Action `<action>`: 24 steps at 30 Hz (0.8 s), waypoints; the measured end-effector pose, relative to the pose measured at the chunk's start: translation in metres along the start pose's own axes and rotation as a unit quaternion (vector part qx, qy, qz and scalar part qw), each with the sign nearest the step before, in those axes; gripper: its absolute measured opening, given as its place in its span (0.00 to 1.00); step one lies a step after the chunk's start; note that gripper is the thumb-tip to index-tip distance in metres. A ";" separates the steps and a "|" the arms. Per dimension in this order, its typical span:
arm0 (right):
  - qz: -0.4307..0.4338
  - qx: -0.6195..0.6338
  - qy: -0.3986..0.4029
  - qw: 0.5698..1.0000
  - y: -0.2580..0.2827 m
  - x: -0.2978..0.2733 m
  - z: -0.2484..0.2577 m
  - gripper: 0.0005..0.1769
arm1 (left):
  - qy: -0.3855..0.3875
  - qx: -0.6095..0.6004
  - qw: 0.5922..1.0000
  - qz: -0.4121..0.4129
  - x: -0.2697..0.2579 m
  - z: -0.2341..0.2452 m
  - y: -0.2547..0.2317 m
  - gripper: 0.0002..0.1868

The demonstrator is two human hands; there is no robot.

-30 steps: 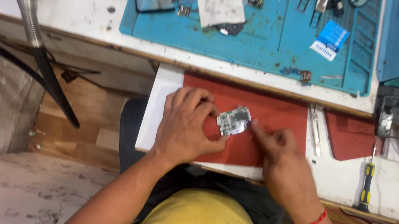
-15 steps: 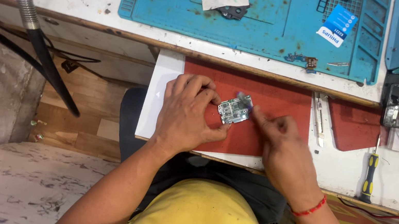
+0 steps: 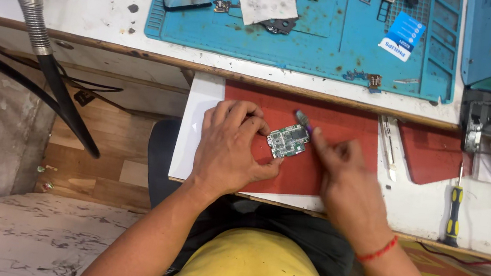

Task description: The person uses a small brush to clean a small green circuit board placed on a red mat. They repeatedly scrub different areas of the board's surface and edges, occasionally repositioning the board with their left hand. The person also briefly handles a piece of paper and a small component before resuming the cleaning.

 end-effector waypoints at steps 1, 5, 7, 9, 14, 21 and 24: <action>0.012 -0.008 0.033 0.999 0.002 -0.003 -0.002 0.37 | 0.001 -0.001 1.000 0.004 -0.001 0.000 -0.001 0.24; 0.001 -0.021 0.029 0.999 -0.001 -0.003 -0.003 0.37 | 0.002 0.003 1.000 -0.001 0.001 0.000 -0.001 0.24; -0.002 -0.016 0.031 0.999 -0.005 -0.006 0.000 0.35 | 0.001 0.000 1.000 0.001 -0.003 -0.002 -0.002 0.25; 0.017 0.000 0.085 0.996 0.000 -0.013 -0.001 0.38 | 0.003 0.000 1.000 0.001 -0.001 0.000 -0.001 0.25; 0.025 0.002 0.054 0.998 0.003 -0.014 0.004 0.39 | 0.000 0.004 1.000 -0.008 0.000 -0.002 0.000 0.25; -0.016 -0.006 0.032 0.999 0.004 -0.010 0.005 0.35 | 0.000 0.005 1.000 -0.006 0.000 -0.002 0.001 0.25; 0.039 -0.014 0.117 0.992 0.015 -0.022 -0.004 0.39 | 0.001 0.005 1.000 -0.015 -0.001 0.000 0.000 0.27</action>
Point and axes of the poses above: each hand's wrist, its own x-axis towards the middle knuckle, its own z-axis out of the back of the hand, y = z × x, the point moved 2 cm from there along x, towards the middle knuckle
